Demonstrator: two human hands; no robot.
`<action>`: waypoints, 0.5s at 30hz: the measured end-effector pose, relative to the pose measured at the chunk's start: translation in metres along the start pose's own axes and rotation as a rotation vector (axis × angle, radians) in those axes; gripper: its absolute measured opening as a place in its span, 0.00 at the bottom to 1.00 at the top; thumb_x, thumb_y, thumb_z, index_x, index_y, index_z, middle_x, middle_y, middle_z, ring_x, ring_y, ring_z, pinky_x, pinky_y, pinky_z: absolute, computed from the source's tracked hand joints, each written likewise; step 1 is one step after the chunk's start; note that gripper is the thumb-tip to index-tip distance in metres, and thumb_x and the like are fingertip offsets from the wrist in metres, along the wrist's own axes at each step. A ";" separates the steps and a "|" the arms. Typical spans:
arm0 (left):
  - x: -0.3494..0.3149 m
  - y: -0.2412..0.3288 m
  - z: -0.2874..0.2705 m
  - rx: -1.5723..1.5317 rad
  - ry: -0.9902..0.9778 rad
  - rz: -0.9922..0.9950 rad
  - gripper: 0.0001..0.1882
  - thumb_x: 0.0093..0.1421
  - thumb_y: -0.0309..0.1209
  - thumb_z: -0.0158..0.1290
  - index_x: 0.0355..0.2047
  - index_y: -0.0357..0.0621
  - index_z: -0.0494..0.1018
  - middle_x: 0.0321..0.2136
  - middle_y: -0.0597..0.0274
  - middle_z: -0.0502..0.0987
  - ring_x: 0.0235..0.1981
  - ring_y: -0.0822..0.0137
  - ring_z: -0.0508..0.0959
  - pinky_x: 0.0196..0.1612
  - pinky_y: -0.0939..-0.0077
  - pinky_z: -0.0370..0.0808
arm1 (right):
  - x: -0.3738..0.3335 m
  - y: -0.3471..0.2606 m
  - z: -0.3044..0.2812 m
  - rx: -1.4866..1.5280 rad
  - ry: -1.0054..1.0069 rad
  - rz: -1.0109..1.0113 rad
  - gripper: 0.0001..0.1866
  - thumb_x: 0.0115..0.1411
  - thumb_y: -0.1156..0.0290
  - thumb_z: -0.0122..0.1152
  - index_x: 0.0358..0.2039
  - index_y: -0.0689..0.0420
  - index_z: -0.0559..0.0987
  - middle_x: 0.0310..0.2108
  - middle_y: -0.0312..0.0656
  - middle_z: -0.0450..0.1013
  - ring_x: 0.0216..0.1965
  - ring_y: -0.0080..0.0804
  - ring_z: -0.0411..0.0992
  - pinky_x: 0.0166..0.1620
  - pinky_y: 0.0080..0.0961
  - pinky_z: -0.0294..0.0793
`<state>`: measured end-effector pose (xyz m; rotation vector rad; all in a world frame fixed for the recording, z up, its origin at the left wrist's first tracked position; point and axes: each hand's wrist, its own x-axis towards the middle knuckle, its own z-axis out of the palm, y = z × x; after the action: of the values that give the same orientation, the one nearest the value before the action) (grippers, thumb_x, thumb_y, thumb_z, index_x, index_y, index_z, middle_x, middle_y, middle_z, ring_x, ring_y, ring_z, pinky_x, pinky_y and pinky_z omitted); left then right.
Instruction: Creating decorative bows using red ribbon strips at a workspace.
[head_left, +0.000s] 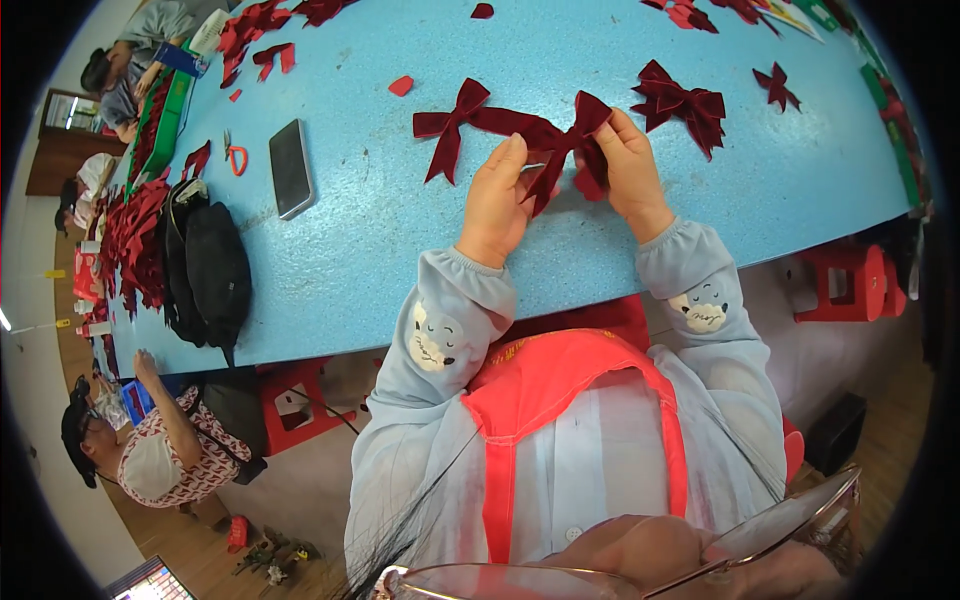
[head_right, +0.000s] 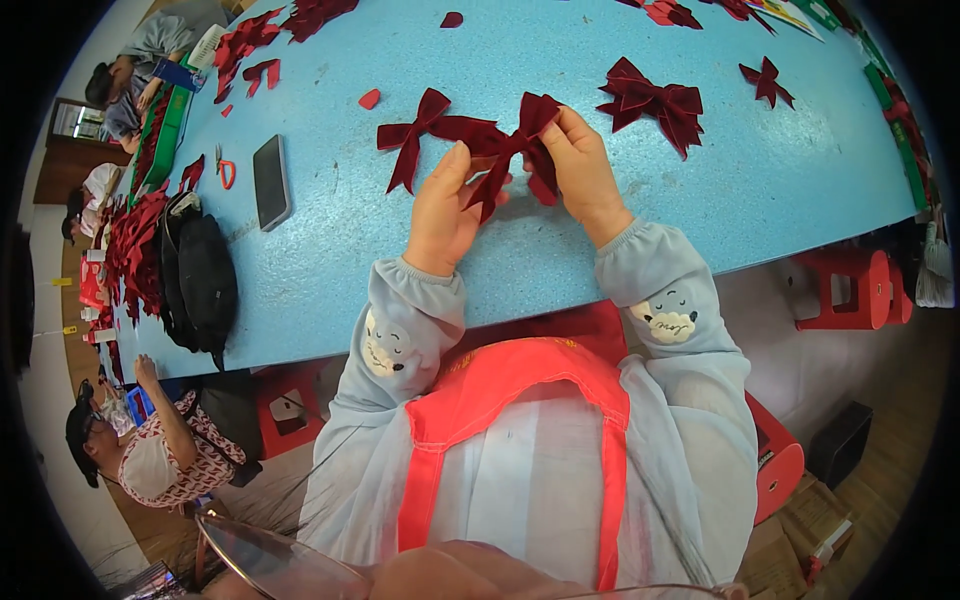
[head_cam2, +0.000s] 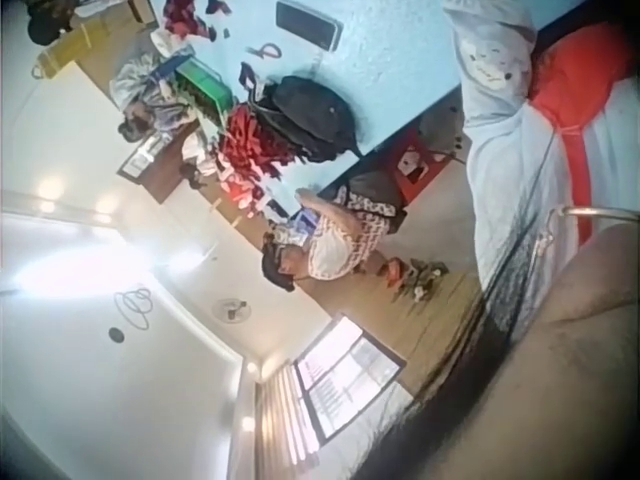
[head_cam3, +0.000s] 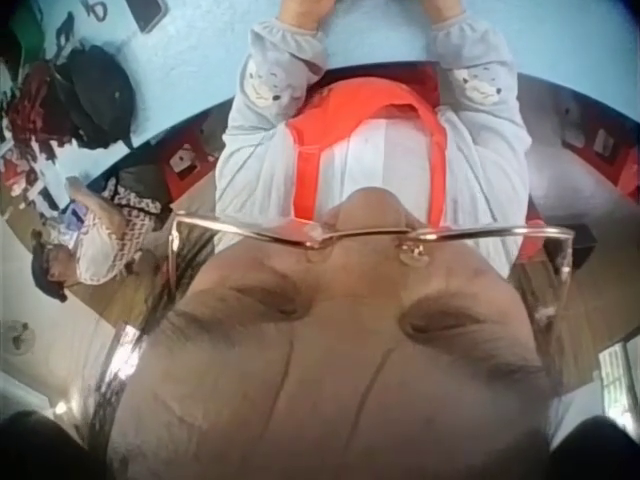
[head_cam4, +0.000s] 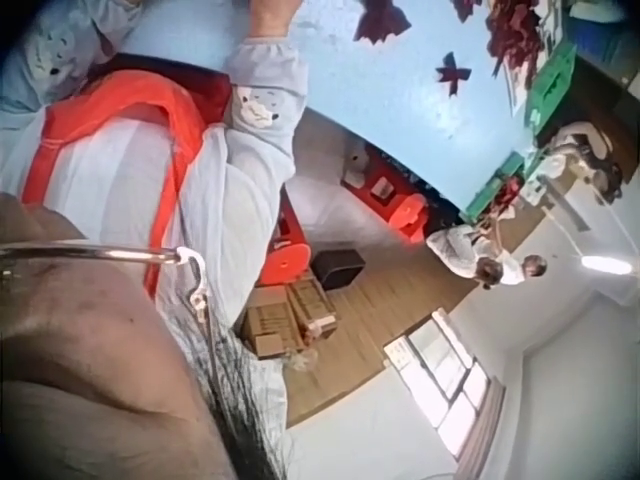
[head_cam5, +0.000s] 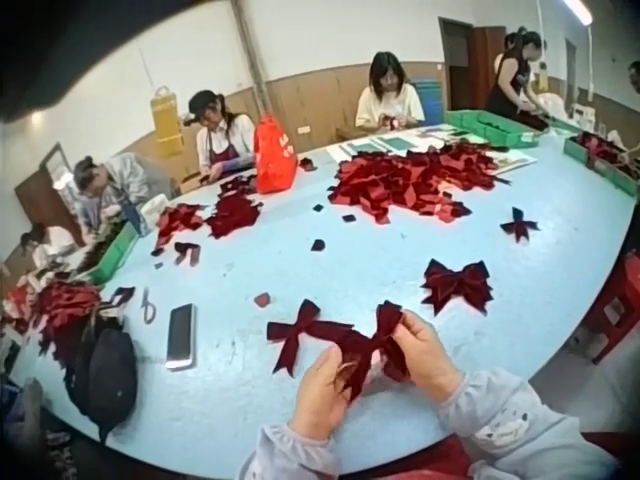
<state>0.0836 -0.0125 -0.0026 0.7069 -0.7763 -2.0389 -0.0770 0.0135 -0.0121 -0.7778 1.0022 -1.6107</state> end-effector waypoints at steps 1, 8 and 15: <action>0.000 0.003 0.000 -0.017 0.034 0.018 0.15 0.63 0.37 0.46 0.45 0.41 0.68 0.36 0.62 0.74 0.33 0.70 0.74 0.34 0.76 0.71 | -0.002 0.000 0.001 0.001 -0.005 -0.004 0.08 0.63 0.68 0.50 0.40 0.58 0.73 0.30 0.31 0.71 0.27 0.16 0.68 0.29 0.14 0.67; 0.000 0.027 -0.001 0.641 0.099 0.371 0.13 0.57 0.34 0.52 0.39 0.38 0.73 0.39 0.62 0.74 0.38 0.71 0.73 0.39 0.78 0.70 | -0.013 0.002 0.003 -0.157 -0.137 -0.102 0.09 0.65 0.68 0.47 0.40 0.57 0.72 0.28 0.29 0.70 0.25 0.14 0.65 0.26 0.12 0.64; -0.002 0.031 0.022 0.705 -0.013 0.093 0.10 0.54 0.31 0.56 0.33 0.37 0.75 0.34 0.62 0.75 0.35 0.73 0.74 0.36 0.79 0.70 | -0.021 -0.014 0.004 -0.220 -0.270 -0.030 0.07 0.62 0.72 0.48 0.36 0.60 0.73 0.28 0.31 0.70 0.26 0.14 0.64 0.30 0.12 0.64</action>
<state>0.0846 -0.0192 0.0346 1.0128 -1.5332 -1.6688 -0.0738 0.0341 0.0019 -1.1318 0.9831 -1.3889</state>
